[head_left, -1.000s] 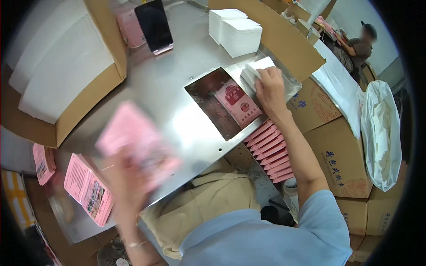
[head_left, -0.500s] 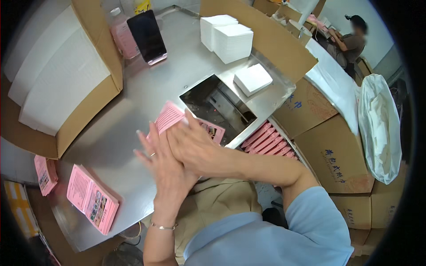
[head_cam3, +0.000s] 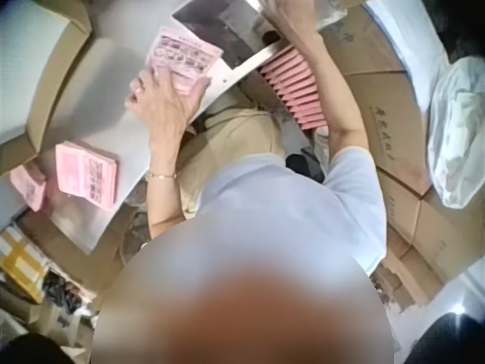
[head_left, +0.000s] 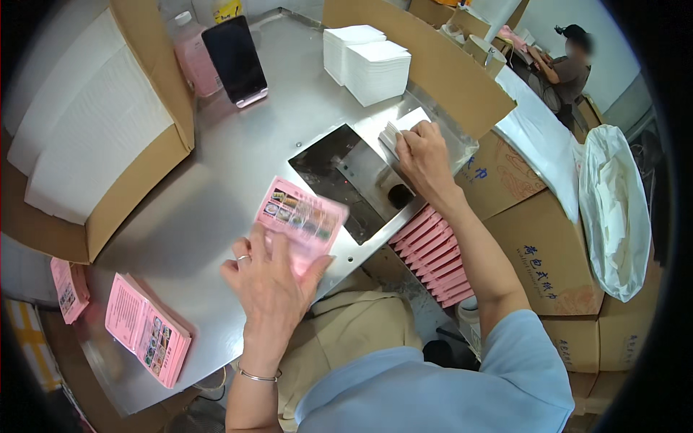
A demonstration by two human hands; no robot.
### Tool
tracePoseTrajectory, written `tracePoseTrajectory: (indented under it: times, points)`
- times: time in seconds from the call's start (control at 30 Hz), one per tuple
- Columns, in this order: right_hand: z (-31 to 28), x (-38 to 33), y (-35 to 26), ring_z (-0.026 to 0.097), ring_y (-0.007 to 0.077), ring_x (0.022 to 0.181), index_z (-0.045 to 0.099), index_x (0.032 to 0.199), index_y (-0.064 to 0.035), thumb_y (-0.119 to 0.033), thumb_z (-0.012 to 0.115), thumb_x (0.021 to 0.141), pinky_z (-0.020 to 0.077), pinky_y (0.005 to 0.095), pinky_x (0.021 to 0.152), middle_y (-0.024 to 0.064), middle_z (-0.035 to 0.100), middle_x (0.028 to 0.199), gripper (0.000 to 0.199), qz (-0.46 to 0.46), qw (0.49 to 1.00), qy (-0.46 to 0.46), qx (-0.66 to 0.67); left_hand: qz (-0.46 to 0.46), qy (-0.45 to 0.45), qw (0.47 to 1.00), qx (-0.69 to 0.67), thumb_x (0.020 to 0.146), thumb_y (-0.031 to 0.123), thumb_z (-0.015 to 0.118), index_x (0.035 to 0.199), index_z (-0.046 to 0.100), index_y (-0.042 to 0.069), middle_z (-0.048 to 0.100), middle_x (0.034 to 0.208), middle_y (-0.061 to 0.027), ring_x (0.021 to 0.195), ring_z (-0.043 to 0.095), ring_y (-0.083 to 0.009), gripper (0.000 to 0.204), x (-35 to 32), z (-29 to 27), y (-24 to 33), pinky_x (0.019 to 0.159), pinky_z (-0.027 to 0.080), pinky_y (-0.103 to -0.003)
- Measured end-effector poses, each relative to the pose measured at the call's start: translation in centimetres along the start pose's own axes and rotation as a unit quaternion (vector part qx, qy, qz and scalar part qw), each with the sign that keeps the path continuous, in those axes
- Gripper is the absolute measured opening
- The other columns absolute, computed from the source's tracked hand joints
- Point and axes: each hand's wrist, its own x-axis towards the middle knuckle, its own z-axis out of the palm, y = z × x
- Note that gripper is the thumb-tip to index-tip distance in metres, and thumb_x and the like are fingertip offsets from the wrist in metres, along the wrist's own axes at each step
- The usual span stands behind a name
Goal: Packaging and organizing stacks of pink tissue paper into cardboard boxes and plastic wraps.
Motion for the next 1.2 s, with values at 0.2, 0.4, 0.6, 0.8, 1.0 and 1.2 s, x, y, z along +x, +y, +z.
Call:
tracePoseTrajectory:
  times: [0.2, 0.4, 0.6, 0.8, 1.0, 1.2]
  points:
    - [-0.6, 0.0, 0.9, 0.054, 0.0306, 0.088, 0.069, 0.091, -0.0009, -0.008, 0.064, 0.086, 0.0462, 0.0432, 0.076, 0.0131, 0.056, 0.089, 0.01, 0.01, 0.997, -0.019, 0.073, 0.036, 0.027, 0.998, -0.039, 0.085, 0.036, 0.071, 0.113, 0.063, 0.003, 0.055, 0.115, -0.0176, 0.094, 0.052, -0.0325, 0.044, -0.4, 1.2, 0.1, 0.073, 0.042, -0.043]
    - [-0.9, -0.8, -1.5, 0.058, 0.0347, 0.106, 0.063, 0.115, 0.002, -0.002, 0.064, 0.077, 0.0475, 0.0424, 0.09, 0.0173, 0.063, 0.115, 0.038, -0.105, 0.989, 0.043, 0.093, 0.085, -0.002, 0.987, -0.133, 0.078, 0.02, 0.073, 0.122, 0.061, 0.001, 0.054, 0.108, -0.019, 0.091, 0.054, -0.0335, 0.049, -0.8, 1.2, -1.0, 0.071, 0.045, -0.042]
    - [-3.9, -8.2, -15.5, 0.06, 0.0437, 0.109, 0.065, 0.118, -0.0011, -0.016, 0.067, 0.084, 0.0393, 0.0659, 0.106, 0.0229, 0.058, 0.113, 0.037, -0.362, 0.89, -0.05, 0.272, 0.019, -0.042, 0.982, -0.185, 0.068, 0.021, 0.076, 0.136, 0.05, 0.003, 0.053, 0.102, -0.0179, 0.091, 0.054, -0.0363, 0.074, -1.1, -0.9, -2.5, 0.076, 0.046, -0.045]
    - [4.4, -1.8, -14.5, 0.058, 0.0378, 0.113, 0.064, 0.108, -0.0039, -0.015, 0.059, 0.086, 0.0406, 0.0647, 0.098, 0.0228, 0.063, 0.102, 0.025, -0.144, 0.974, -0.149, 0.089, 0.002, -0.026, 0.981, -0.191, 0.084, 0.007, 0.069, 0.146, 0.044, 0.006, 0.055, 0.092, -0.0144, 0.077, 0.058, -0.0304, 0.066, -0.7, -1.5, -0.4, 0.07, 0.049, -0.041]
    - [2.5, -0.9, -6.6, 0.068, 0.0408, 0.079, 0.07, 0.077, -0.0025, -0.009, 0.062, 0.081, 0.0554, 0.0501, 0.073, 0.0216, 0.068, 0.078, 0.011, -0.006, 0.921, -0.388, 0.04, -0.021, -0.032, 0.953, -0.301, 0.074, -0.003, 0.064, 0.095, 0.065, 0.005, 0.063, 0.101, -0.0113, 0.09, 0.06, -0.0323, 0.022, -6.9, -3.6, -5.6, 0.079, 0.048, -0.04]
    - [-1.0, -0.7, -2.8, 0.057, 0.0277, 0.093, 0.067, 0.106, -0.0053, -0.017, 0.071, 0.084, 0.0407, 0.0426, 0.079, 0.0109, 0.061, 0.093, 0.025, -0.041, 0.99, 0.033, -0.132, -0.263, 0.026, 0.939, 0.221, 0.086, 0.01, 0.059, 0.111, 0.058, 0.007, 0.06, 0.113, -0.013, 0.112, 0.052, -0.037, 0.025, -13.9, -10.6, -17.6, 0.104, 0.034, -0.054]
